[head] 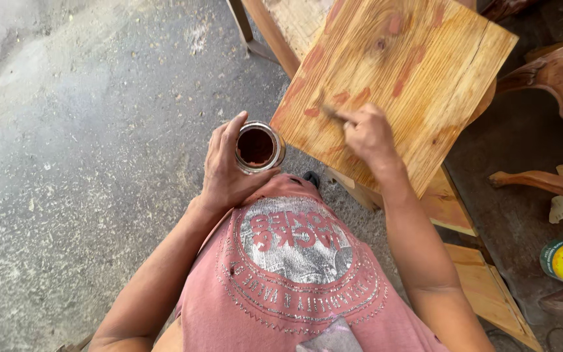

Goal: The person holds a small wooden board against a workbench and uses a small spatula to scoop reddish wood filler from a can and spread it over holes and damaged spots on a larger wooden panel, repeatedly dipping back into the can to apply more filler to new spots.

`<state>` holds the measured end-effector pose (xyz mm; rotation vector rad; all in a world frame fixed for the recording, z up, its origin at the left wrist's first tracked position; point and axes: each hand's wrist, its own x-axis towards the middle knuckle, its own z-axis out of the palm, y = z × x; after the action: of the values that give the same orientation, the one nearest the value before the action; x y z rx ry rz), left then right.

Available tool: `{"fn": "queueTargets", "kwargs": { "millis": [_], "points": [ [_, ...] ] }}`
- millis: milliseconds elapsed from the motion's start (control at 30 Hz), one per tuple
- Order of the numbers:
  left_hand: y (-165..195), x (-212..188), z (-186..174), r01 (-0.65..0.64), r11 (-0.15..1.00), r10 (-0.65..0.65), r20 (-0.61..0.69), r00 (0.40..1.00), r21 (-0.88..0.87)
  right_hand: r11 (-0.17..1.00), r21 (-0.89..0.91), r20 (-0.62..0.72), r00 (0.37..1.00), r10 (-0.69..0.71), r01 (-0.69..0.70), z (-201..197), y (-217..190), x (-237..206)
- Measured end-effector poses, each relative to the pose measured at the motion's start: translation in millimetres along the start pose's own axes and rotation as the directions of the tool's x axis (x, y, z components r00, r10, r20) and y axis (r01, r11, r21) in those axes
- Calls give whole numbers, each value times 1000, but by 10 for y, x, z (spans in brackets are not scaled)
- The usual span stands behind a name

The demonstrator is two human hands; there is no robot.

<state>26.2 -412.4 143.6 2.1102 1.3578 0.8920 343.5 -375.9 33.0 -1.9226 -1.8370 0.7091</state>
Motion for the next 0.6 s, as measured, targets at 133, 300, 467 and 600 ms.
{"fn": "queueTargets", "kwargs": {
  "millis": [133, 300, 467, 600],
  "points": [
    [0, -1, 47, 9, 1000, -9, -3, 1000, 19, 1000, 24, -67, 998, 18, -17, 140, -14, 109],
    [-10, -29, 75, -6, 1000, 6, 13, 1000, 7, 992, -51, -51, 991, -122, 119, 120, -10, 96],
    [4, -19, 64, -4, 1000, 4, 27, 1000, -25, 1000, -10, -144, 989, -22, 20, 28, -105, 123],
    [26, 50, 111, -26, 998, 30, 70, 997, -48, 992, 72, -36, 994, -101, 103, 112, -146, -86]
  ]
}}
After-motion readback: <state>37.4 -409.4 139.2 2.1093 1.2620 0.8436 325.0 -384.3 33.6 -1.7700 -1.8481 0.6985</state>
